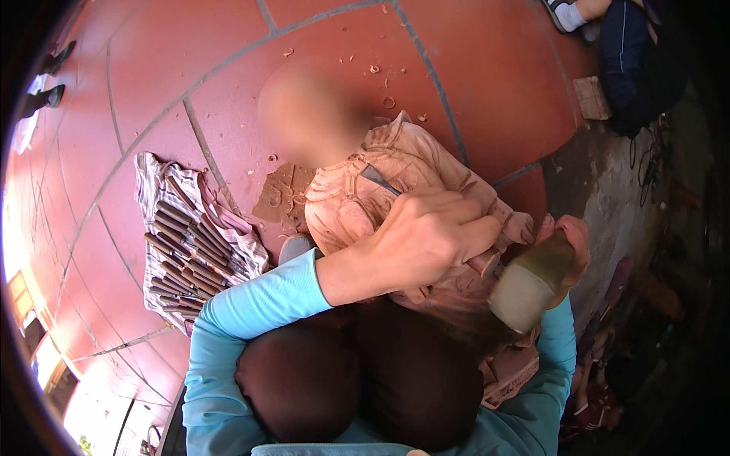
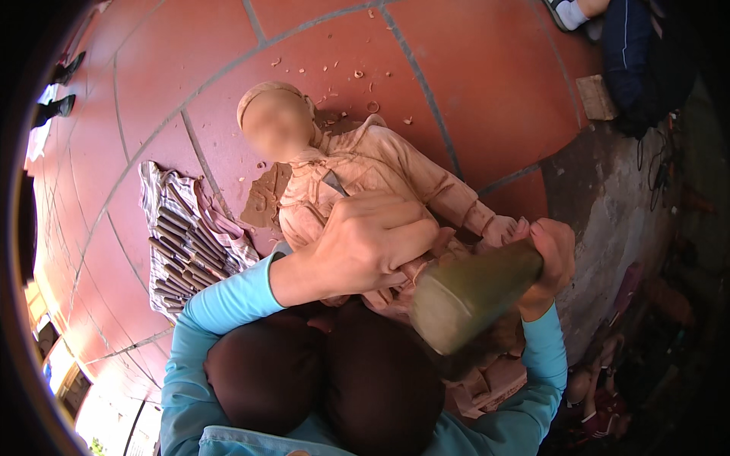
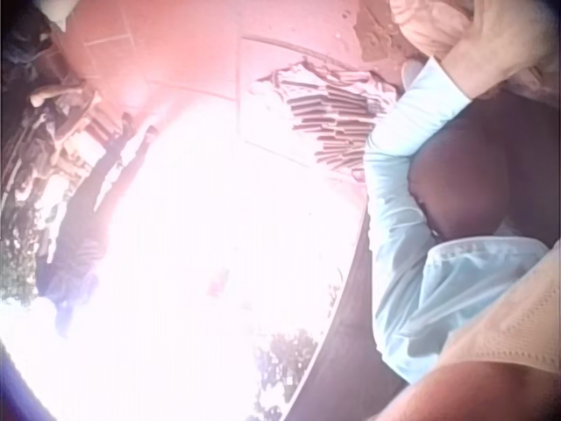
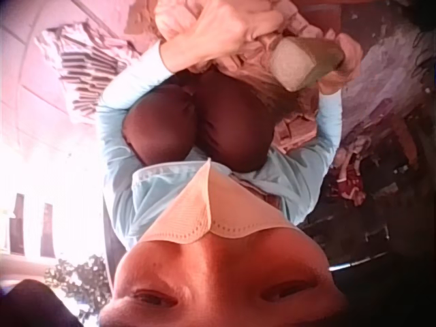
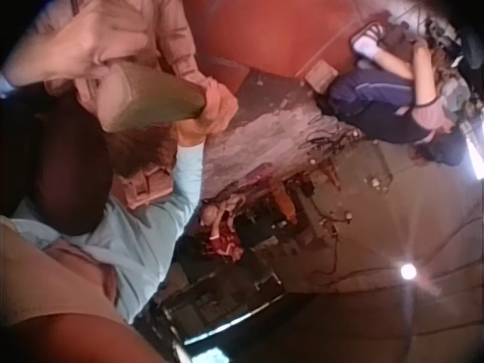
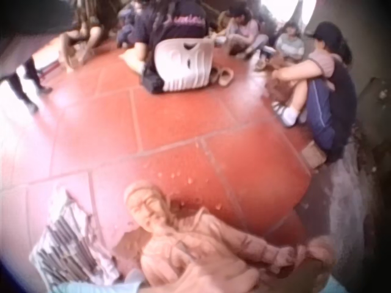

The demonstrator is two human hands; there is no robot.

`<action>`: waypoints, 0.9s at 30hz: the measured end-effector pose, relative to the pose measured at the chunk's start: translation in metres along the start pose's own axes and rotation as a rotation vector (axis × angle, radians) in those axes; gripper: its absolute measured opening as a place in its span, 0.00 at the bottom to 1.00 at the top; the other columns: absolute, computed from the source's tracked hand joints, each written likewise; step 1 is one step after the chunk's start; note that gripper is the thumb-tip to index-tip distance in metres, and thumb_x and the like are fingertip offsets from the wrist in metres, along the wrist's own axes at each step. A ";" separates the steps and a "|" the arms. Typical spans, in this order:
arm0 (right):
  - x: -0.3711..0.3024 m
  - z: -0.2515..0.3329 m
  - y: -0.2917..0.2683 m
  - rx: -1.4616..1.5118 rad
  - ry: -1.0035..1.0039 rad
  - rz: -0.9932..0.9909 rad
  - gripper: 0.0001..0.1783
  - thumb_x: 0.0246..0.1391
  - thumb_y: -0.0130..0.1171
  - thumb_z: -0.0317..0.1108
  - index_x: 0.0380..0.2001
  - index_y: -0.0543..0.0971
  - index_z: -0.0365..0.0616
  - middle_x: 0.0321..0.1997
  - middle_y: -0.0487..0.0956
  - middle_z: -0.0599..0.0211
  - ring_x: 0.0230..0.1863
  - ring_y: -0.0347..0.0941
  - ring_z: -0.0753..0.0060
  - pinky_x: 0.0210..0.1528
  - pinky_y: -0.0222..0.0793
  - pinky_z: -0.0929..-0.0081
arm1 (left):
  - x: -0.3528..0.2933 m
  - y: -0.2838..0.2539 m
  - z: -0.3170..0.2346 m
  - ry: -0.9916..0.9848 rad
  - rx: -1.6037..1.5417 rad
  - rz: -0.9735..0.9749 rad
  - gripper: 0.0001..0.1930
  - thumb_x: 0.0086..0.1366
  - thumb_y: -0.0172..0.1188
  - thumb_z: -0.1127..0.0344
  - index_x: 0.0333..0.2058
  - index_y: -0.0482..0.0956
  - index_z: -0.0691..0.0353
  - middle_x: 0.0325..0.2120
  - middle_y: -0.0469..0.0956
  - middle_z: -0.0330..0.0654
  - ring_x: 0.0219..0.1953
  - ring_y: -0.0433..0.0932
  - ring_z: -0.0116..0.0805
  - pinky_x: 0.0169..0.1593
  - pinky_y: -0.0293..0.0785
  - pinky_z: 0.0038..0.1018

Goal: The person carves a wooden statue of a seated figure using a chisel and a wooden mallet. They repeatedly strike the chisel to shape the chest and torso area of the sculpture, which rests on the floor in front of them.

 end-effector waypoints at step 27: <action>0.005 0.007 -0.002 -0.077 0.044 0.109 0.25 0.46 0.56 0.13 0.46 0.62 0.42 0.29 0.71 0.58 0.25 0.66 0.64 0.27 0.66 0.66 | -0.001 -0.002 0.005 0.066 -0.126 -0.107 0.10 0.42 0.63 0.69 0.21 0.70 0.59 0.16 0.62 0.37 0.17 0.67 0.34 0.20 0.63 0.30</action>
Point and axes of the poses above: each hand's wrist, its own x-axis towards the middle knuckle, its own y-axis out of the palm, z = x × y, the point moved 3 cm from there along x, towards the middle knuckle
